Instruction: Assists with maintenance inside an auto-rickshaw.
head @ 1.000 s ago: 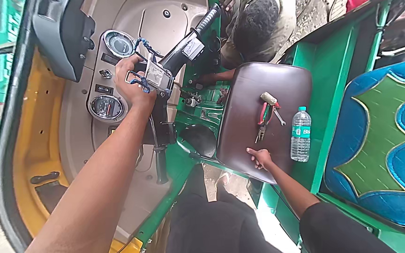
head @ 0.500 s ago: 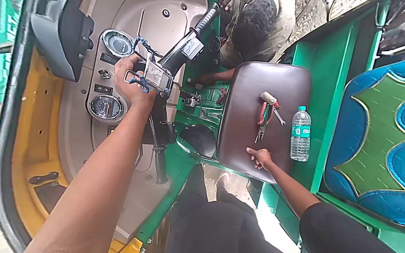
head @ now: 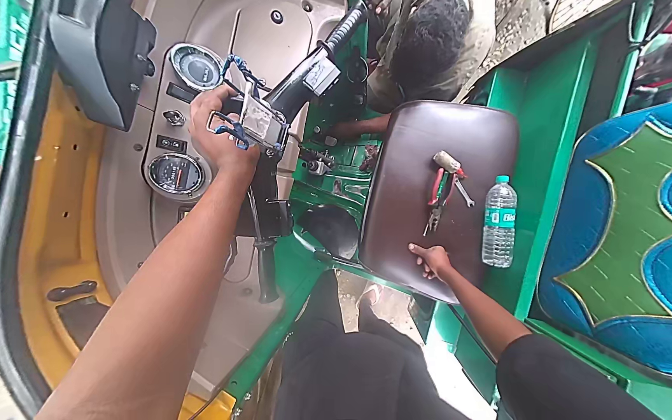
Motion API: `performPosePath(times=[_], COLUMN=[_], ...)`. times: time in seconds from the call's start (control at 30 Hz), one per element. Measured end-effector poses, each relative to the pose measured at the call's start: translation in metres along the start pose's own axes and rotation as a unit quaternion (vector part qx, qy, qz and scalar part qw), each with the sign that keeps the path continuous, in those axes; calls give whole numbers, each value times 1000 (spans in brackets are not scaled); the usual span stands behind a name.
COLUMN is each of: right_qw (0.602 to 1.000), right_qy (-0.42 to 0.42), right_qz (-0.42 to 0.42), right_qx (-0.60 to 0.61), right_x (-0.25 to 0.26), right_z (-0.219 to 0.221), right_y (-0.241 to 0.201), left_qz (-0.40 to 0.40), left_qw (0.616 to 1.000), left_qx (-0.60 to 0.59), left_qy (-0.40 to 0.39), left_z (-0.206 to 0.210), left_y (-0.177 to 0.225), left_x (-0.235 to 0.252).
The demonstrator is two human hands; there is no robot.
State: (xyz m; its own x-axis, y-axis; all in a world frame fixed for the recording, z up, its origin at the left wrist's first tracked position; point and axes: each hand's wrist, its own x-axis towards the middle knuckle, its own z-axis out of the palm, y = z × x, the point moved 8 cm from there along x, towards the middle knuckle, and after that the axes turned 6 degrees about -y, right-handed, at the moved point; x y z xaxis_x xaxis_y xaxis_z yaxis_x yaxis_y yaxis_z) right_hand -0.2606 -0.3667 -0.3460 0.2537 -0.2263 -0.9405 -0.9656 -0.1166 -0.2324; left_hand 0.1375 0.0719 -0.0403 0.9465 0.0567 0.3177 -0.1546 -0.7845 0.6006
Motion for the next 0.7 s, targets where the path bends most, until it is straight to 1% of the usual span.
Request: performPosePath(times=[0.3, 0.4, 0.5, 0.57, 0.63, 0.7], right_qw=[1000, 1000, 1000, 1000, 1000, 1000], right_qy=[-4, -4, -3, -5, -4, -4], right_qz=[-1, 2, 2, 3, 1, 0], right_qx=[10, 8, 8, 6, 6, 5], right_x=[1, 1, 1, 0, 0, 1], right_z=[1, -1, 1, 0, 1, 0], right_y=[0, 1, 0, 0, -1, 0], left_qz=[-13, -50, -45, -66, -54, -17], left_qw=[1000, 998, 998, 997, 998, 1000], left_qx=[16, 23, 33, 28, 26, 19], left_qy=[-4, -20, -9, -17, -14, 3], left_z=[-1, -3, -5, -6, -4, 1], left_y=[2, 11, 12, 14, 9, -1], left_x=[1, -1, -1, -2, 0, 1])
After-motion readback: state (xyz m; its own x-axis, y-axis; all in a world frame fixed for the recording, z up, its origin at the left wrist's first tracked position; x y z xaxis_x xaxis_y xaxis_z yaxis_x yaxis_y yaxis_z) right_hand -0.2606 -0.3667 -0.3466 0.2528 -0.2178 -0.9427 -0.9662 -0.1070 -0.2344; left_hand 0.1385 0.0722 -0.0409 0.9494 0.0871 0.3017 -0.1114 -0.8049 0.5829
